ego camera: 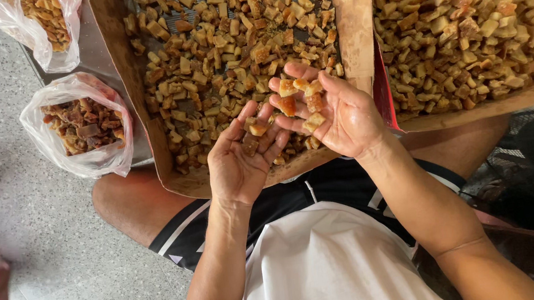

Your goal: The person sits on the floor and sorts small, cubed food items from a large cardboard tray into smaller plastic bags. They scoop the items with both hands, inspect them, and transfer them into the bags placed to the left.

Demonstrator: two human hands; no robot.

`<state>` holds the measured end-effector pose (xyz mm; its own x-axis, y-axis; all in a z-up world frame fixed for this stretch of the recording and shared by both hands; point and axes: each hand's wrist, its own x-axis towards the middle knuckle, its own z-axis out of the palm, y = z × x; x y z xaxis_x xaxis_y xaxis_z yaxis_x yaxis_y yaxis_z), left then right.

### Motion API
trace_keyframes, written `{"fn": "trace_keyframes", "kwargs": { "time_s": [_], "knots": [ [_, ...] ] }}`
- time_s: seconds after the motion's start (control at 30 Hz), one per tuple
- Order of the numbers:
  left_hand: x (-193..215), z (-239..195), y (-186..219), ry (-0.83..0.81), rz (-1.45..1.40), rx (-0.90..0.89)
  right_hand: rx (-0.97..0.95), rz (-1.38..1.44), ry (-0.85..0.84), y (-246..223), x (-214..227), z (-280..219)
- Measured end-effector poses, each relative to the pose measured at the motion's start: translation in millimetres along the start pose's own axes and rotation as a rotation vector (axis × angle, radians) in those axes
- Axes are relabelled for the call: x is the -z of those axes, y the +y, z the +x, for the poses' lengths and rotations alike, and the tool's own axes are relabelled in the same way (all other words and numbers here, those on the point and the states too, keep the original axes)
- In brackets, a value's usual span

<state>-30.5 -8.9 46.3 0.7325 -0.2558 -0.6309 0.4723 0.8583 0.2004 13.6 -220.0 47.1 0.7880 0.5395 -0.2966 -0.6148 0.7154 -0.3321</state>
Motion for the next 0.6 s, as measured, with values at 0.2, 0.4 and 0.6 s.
{"fn": "trace_keyframes", "kwargs": {
  "time_s": [0.2, 0.4, 0.6],
  "knots": [
    [-1, -2, -3, -0.008, -0.022, 0.005, 0.005, -0.027, 0.039, 15, 3, 2],
    [2, -4, -18, -0.026, -0.007, -0.316, 0.037, 0.059, 0.263, 33, 3, 11],
    [-5, -3, -47, -0.073, 0.54, -0.802, -0.049, 0.099, 0.153, 74, 10, 16]
  ]
}}
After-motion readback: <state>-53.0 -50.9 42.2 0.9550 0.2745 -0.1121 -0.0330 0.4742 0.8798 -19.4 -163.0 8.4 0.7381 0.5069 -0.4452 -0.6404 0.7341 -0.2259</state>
